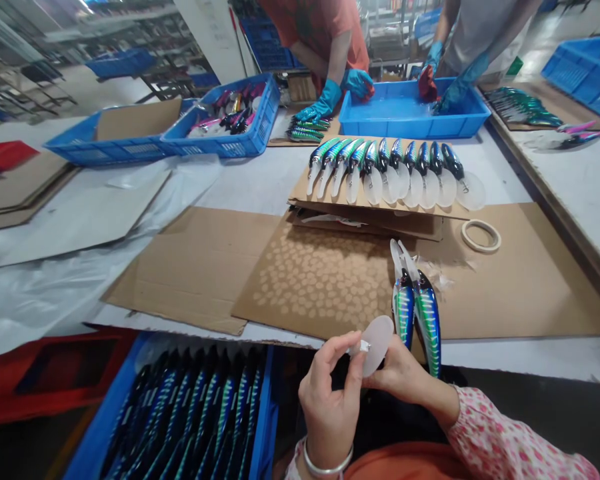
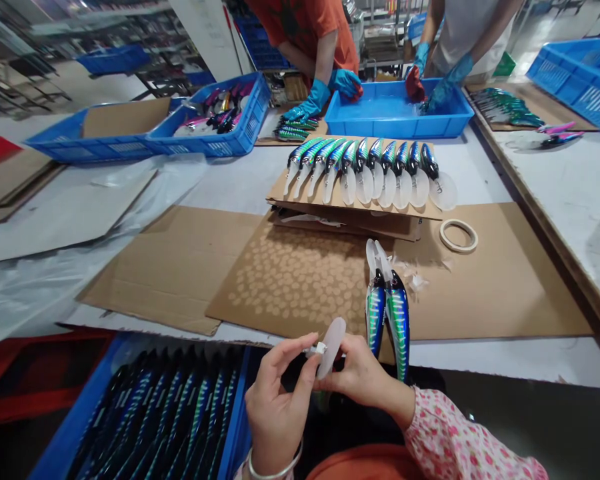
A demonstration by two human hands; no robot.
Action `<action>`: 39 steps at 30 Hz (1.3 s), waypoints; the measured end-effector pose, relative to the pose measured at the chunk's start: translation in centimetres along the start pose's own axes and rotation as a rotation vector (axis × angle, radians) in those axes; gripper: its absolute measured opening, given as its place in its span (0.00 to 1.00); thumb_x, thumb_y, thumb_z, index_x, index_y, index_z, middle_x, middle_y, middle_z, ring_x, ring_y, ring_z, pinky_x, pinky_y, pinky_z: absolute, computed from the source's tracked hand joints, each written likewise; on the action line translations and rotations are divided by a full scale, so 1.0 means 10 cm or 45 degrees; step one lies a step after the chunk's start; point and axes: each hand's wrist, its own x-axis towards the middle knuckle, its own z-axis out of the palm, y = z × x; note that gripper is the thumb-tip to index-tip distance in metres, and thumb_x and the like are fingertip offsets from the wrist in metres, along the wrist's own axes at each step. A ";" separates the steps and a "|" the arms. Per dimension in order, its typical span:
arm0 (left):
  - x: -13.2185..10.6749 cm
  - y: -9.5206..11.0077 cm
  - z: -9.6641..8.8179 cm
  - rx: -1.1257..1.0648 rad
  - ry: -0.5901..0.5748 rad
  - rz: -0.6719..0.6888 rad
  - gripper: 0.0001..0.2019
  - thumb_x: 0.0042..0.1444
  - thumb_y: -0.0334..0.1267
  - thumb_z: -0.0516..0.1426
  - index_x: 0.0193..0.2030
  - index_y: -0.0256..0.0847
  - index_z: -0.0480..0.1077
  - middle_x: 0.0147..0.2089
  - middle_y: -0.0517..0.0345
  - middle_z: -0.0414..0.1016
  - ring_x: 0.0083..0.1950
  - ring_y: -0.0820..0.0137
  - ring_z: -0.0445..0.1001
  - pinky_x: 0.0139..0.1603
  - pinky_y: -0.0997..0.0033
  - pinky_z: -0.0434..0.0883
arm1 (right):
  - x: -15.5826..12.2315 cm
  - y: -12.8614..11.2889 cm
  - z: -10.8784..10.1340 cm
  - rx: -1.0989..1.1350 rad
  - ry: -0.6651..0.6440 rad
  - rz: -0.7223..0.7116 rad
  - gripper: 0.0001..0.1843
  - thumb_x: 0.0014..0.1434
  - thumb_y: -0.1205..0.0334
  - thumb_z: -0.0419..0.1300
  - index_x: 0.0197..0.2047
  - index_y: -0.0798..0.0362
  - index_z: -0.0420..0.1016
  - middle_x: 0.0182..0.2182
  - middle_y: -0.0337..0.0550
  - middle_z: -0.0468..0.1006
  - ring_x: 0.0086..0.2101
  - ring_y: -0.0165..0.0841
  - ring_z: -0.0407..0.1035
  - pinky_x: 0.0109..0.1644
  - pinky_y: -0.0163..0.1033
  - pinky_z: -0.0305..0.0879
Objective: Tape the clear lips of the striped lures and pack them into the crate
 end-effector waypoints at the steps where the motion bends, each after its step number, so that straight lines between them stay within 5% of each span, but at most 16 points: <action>1: -0.01 0.00 0.00 0.029 0.012 0.030 0.13 0.58 0.31 0.62 0.49 0.44 0.72 0.45 0.55 0.82 0.45 0.66 0.81 0.48 0.68 0.78 | 0.00 0.00 0.00 0.003 -0.001 -0.007 0.20 0.46 0.49 0.73 0.28 0.56 0.74 0.24 0.36 0.69 0.27 0.28 0.63 0.27 0.30 0.60; 9: 0.05 0.05 -0.08 0.156 -0.051 0.209 0.15 0.56 0.28 0.62 0.49 0.45 0.71 0.41 0.57 0.82 0.40 0.68 0.80 0.42 0.71 0.76 | -0.01 0.02 0.00 0.040 -0.083 -0.020 0.19 0.49 0.49 0.72 0.34 0.56 0.78 0.27 0.38 0.73 0.30 0.31 0.67 0.32 0.32 0.65; 18: 0.15 -0.01 -0.23 -0.281 -0.495 -0.272 0.09 0.59 0.33 0.59 0.47 0.42 0.68 0.41 0.55 0.78 0.43 0.69 0.78 0.42 0.74 0.74 | -0.06 0.05 -0.01 0.015 -0.117 0.004 0.19 0.47 0.50 0.74 0.30 0.56 0.75 0.28 0.37 0.73 0.30 0.29 0.64 0.31 0.31 0.61; 24: 0.23 0.03 -0.32 -0.357 -0.683 -0.341 0.09 0.58 0.34 0.60 0.46 0.40 0.72 0.42 0.52 0.78 0.41 0.67 0.78 0.44 0.70 0.75 | -0.08 0.09 -0.03 0.060 -0.206 0.019 0.19 0.48 0.49 0.73 0.30 0.56 0.74 0.27 0.36 0.73 0.28 0.28 0.64 0.31 0.32 0.61; 39: 0.27 -0.03 -0.30 -0.839 -0.800 -0.786 0.14 0.50 0.38 0.67 0.43 0.38 0.74 0.38 0.53 0.78 0.38 0.70 0.76 0.41 0.74 0.73 | -0.08 0.07 -0.10 0.121 -0.441 0.009 0.20 0.47 0.50 0.73 0.30 0.56 0.73 0.25 0.33 0.69 0.26 0.25 0.61 0.29 0.30 0.60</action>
